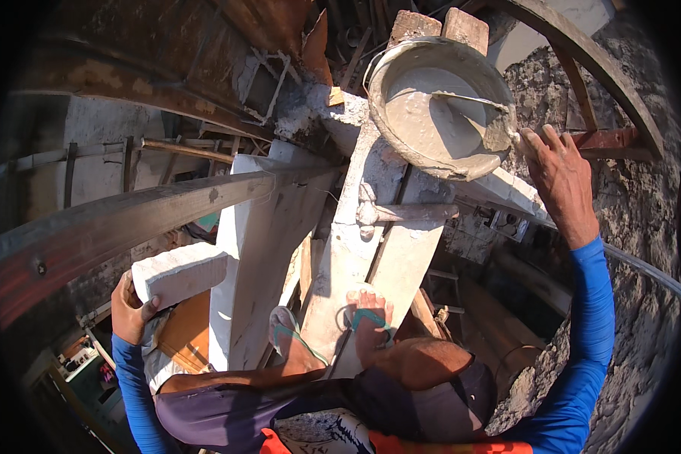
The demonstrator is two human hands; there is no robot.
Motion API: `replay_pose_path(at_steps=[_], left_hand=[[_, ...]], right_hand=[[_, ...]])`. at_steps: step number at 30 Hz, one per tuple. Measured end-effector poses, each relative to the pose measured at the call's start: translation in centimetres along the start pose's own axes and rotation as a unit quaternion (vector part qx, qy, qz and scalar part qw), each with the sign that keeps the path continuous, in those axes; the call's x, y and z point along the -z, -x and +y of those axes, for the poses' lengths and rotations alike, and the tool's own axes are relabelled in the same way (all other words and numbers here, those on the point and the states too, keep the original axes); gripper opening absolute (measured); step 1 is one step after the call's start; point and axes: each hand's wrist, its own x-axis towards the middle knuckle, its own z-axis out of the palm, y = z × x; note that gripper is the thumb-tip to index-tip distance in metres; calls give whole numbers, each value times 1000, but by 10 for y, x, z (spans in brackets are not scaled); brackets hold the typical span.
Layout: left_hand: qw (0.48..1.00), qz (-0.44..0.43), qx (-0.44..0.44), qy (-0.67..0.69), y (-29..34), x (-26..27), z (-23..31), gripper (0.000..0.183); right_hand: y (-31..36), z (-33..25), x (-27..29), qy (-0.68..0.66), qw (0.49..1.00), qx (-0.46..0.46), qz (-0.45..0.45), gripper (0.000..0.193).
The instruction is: The person applies mortar to a metal frame using a trowel and places white insulation blocks into the gaps. They use a hammer to tap the blocks into position and adjust the frame alignment. The person also handles a bucket of mortar and a saw during the process.
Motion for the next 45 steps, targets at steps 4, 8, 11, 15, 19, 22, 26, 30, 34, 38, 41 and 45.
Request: replay_pose_path(at_steps=[4,8,11,15,19,22,26,30,34,38,41,45], left_hand=[[1000,-3,7,-11,-3,-3,4,90],[1000,-6,2,-26,-2,-4,11,91],[1000,-9,-6,-16,-2,-1,8,89],[1000,-7,0,-6,2,1,2,85],[1000,7,-5,-1,3,7,-9,83],[1000,1,-5,-5,6,5,-6,84],[1000,-4,-7,-5,5,5,-3,84],[1000,11,-4,-4,12,9,-7,84],[999,32,8,8,31,15,-13,86],[999,37,34,12,41,10,-14,87],[998,43,46,5,48,13,-20,87],[998,47,50,11,56,15,-26,86]], right_hand=[[21,-7,-5,-45,997,-66,-7,34],[43,-18,9,-37,995,-96,3,46],[77,-16,3,33,985,-133,-103,58],[139,0,-3,42,971,-210,-107,58],[178,-11,15,-79,974,-194,-80,56],[148,-71,25,-364,901,-154,-178,53],[54,-153,-15,-445,882,18,-153,50],[-43,-228,-75,-439,865,123,-210,53],[-104,-298,-128,-342,878,224,-250,47],[-117,-334,-176,-378,886,239,-126,35],[-128,-342,-177,-375,884,239,-145,25],[-139,-324,-167,-361,865,263,-231,22]])
